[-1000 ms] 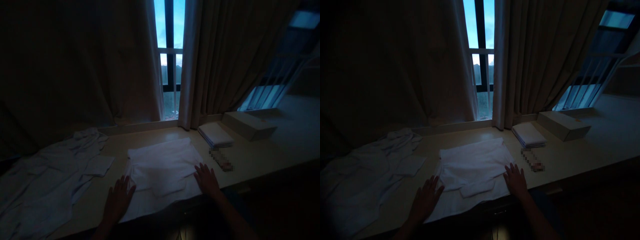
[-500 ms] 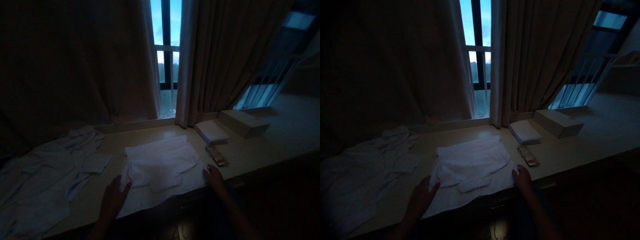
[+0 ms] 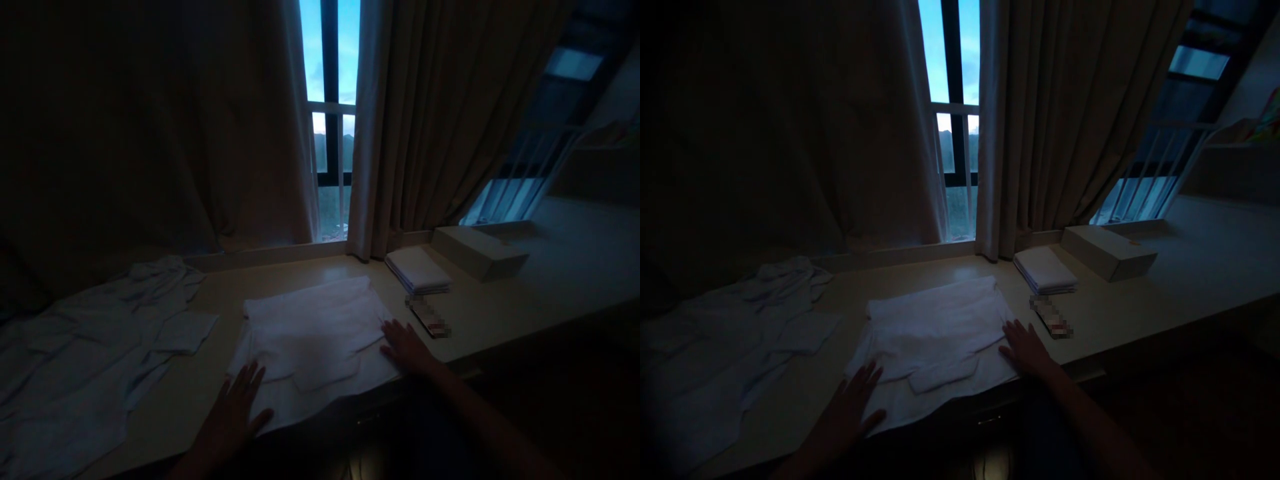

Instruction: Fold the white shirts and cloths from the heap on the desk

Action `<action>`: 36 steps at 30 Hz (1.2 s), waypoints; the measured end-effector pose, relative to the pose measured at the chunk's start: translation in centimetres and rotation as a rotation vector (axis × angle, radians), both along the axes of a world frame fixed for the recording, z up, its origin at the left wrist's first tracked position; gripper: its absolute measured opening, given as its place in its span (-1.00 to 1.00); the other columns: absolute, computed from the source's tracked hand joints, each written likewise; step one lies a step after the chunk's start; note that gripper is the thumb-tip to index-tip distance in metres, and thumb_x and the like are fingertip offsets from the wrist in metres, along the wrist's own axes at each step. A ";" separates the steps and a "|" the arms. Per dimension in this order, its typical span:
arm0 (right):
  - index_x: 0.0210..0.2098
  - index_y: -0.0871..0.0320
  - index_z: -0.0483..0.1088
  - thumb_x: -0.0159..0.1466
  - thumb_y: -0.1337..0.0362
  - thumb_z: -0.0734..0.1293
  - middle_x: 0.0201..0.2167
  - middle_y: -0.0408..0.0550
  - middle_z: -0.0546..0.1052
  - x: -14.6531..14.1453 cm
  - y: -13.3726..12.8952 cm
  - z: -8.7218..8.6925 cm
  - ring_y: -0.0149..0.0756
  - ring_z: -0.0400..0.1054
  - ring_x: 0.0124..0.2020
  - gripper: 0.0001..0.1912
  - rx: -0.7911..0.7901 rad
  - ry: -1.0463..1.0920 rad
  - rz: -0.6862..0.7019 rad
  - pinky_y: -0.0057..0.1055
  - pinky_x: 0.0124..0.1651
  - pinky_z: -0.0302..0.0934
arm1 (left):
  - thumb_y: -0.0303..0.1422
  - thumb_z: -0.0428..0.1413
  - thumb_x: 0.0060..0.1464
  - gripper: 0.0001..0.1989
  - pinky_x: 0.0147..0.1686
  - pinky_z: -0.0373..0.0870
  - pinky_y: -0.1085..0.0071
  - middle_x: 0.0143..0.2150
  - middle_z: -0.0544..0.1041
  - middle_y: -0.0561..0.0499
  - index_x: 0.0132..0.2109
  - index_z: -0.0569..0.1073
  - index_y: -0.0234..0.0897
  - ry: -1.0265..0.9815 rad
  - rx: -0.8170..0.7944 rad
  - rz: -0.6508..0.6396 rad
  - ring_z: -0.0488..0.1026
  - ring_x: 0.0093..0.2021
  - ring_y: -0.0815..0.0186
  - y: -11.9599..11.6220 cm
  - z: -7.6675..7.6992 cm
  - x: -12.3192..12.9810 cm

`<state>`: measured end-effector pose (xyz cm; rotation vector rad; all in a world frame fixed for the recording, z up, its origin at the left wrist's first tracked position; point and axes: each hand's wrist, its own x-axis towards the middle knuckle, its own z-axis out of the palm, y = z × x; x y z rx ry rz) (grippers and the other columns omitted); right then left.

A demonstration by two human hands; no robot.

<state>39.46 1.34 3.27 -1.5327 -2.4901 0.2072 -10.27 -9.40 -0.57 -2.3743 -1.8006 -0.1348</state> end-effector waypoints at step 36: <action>0.35 0.15 -0.05 0.21 -0.14 0.22 0.35 0.17 0.02 2.5 -7.3 -2.9 0.07 -0.13 0.34 -0.15 0.131 0.135 -0.117 0.01 0.31 -0.20 | 0.07 -0.02 0.02 -0.14 0.24 0.11 0.11 0.34 0.15 -0.28 0.33 0.03 -0.35 -0.273 0.077 0.342 0.13 0.31 0.03 -7.7 1.1 -1.5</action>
